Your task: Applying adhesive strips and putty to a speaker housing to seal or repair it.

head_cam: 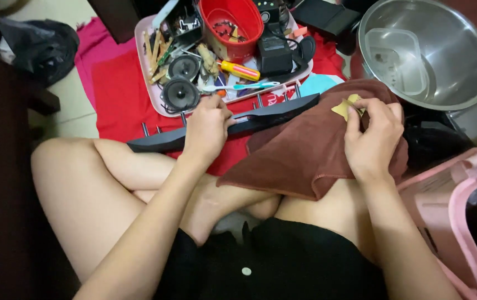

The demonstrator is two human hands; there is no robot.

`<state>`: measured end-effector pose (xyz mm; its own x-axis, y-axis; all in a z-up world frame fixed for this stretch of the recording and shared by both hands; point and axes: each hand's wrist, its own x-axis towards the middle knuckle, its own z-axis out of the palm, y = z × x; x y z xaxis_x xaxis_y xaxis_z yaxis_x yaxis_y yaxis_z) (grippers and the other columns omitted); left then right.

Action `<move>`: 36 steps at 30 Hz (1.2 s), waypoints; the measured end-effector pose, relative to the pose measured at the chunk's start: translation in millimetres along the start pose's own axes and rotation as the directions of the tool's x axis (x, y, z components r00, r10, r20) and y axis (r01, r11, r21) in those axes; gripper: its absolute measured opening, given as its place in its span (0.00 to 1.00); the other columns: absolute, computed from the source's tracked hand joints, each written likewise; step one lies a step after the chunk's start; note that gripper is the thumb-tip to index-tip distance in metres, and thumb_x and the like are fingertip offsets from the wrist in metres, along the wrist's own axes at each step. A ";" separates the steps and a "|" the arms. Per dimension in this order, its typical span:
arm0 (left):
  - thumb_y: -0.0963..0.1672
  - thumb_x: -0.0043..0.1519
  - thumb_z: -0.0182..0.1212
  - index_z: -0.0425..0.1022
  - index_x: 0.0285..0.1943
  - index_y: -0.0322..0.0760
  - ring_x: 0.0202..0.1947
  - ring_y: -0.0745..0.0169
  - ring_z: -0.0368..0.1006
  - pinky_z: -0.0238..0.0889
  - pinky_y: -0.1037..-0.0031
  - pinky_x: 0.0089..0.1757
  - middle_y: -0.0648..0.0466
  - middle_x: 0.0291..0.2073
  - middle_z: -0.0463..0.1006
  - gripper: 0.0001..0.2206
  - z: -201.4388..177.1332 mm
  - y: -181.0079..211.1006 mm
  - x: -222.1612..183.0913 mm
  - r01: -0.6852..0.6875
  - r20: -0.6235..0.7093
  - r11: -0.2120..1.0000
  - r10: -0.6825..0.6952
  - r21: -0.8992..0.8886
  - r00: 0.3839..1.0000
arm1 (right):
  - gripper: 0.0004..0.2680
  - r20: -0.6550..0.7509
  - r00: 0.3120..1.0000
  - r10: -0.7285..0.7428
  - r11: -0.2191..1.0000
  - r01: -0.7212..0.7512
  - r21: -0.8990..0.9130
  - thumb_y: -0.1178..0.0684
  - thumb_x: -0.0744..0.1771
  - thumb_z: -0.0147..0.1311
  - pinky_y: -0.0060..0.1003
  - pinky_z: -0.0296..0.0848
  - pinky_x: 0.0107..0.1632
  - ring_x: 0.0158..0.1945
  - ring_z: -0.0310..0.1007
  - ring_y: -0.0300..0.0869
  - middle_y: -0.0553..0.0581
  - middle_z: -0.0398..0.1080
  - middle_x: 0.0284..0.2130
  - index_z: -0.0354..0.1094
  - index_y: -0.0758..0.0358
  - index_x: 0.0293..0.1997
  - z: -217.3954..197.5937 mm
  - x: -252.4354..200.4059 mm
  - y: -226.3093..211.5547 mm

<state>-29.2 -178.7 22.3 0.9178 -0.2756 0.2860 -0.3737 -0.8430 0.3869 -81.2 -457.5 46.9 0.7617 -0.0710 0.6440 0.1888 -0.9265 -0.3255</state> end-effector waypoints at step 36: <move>0.37 0.38 0.63 0.75 0.19 0.36 0.27 0.60 0.61 0.56 0.74 0.36 0.56 0.22 0.68 0.04 46.8 -29.7 -37.1 -0.341 -0.243 0.848 0.260 -0.405 0.935 | 0.03 -0.018 0.959 -0.283 0.950 0.283 0.130 0.65 0.60 0.53 0.37 0.55 0.46 0.33 0.61 0.44 0.56 0.66 0.28 0.66 0.69 0.33 -64.6 25.2 -119.2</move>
<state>-45.8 -165.1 -40.8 0.7281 -0.3642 0.5807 -0.6844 -0.4343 0.5857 -124.6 -372.7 146.6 0.6659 0.1876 0.7221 0.4758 -0.8522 -0.2174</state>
